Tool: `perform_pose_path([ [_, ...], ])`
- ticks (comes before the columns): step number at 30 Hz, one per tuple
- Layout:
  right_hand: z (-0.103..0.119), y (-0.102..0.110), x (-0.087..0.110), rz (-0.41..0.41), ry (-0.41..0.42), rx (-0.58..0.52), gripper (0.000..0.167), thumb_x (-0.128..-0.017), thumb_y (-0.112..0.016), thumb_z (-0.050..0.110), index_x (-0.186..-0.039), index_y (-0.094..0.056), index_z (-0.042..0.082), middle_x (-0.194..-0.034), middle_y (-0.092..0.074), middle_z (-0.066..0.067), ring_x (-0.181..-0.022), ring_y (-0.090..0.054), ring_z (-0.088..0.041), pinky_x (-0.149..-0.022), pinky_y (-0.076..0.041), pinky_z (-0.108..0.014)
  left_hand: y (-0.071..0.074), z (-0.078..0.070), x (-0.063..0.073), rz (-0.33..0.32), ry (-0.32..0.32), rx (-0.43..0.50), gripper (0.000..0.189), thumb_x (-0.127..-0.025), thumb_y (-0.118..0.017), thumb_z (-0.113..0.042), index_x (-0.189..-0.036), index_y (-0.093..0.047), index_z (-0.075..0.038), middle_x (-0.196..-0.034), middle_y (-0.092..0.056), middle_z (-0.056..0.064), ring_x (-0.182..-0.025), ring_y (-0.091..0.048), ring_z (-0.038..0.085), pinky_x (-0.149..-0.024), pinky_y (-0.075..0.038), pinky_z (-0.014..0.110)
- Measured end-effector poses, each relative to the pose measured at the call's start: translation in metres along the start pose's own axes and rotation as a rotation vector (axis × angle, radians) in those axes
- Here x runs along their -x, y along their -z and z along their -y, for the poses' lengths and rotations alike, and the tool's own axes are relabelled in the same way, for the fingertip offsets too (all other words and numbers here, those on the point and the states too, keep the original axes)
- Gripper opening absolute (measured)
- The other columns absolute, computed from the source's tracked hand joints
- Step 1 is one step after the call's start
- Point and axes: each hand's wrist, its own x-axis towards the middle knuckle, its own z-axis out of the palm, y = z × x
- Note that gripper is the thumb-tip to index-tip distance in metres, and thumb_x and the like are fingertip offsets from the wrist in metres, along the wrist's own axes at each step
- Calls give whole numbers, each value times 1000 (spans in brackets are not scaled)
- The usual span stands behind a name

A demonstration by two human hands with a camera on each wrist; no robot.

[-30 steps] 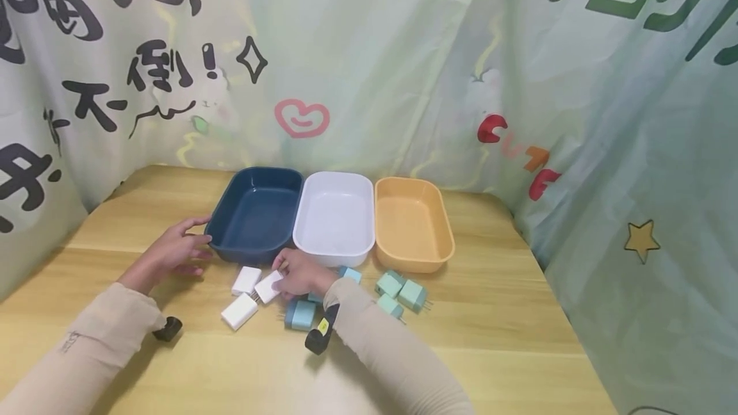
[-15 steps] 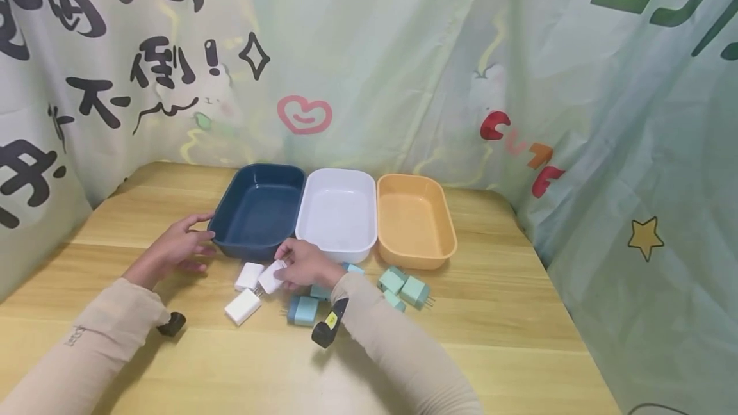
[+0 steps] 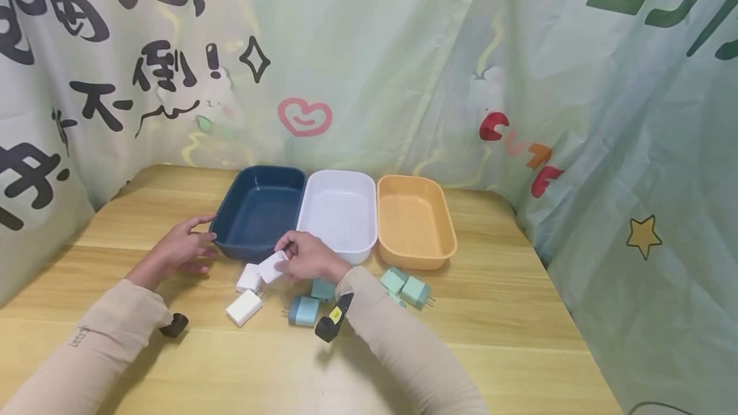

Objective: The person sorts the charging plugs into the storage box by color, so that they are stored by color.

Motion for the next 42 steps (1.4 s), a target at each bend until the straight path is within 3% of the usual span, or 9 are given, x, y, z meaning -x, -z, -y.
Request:
perform_pose_path([
  [5, 2, 1, 0, -15, 27, -14, 22, -87, -68, -2, -106, -60, 5, -83, -55, -12, -75, -66, -40, -59, -57, -31, 0, 0, 1, -3, -2, -2, 60, -103, -42, -14, -156, -16, -15, -147, -29, 30, -106, -54, 35, -65, -58, 41],
  [8, 3, 2, 0, -24, 45, -10, 22, -86, -69, -3, -105, -62, 3, -83, -55, -12, -74, -66, -40, -60, -58, -32, -1, 0, 1, 4, -1, -1, 60, -103, -42, -15, -156, -16, -15, -147, -28, 31, -105, -54, 35, -66, -58, 42],
  [17, 8, 7, 0, -55, 73, -14, 24, -85, -69, -5, -106, -62, 3, -88, -52, -12, -63, -60, -18, -60, -57, -30, -1, 1, 0, 1, 3, 8, 60, -103, -43, -14, -156, -16, -17, -148, -27, 30, -108, -54, 36, -65, -58, 41],
  [24, 11, 8, -4, -90, 73, -23, 25, -88, -68, -1, -112, -65, 5, -94, -53, -14, -66, -62, -20, -63, -58, -32, 0, 1, 1, -3, 4, -9, 59, -103, -43, -15, -156, -16, -17, -147, -29, 31, -110, -54, 37, -66, -58, 41],
  [32, 9, 13, -10, -100, 102, -43, 30, -82, -73, -6, -108, -65, 5, -96, -54, -15, -70, -63, -21, -63, -58, -31, 0, 2, 0, 0, 8, -14, 60, -103, -43, -16, -157, -15, -18, -146, -29, 32, -109, -55, 37, -67, -58, 41],
  [42, 12, 18, -14, -130, 137, 68, 43, -71, -81, -8, -107, -65, 9, -95, -58, -9, -92, -56, -25, -70, -49, -28, 0, 1, 0, 4, 10, -2, 60, -103, -44, -15, -156, -16, -17, -146, -30, 30, -106, -55, 35, -65, -58, 40],
])
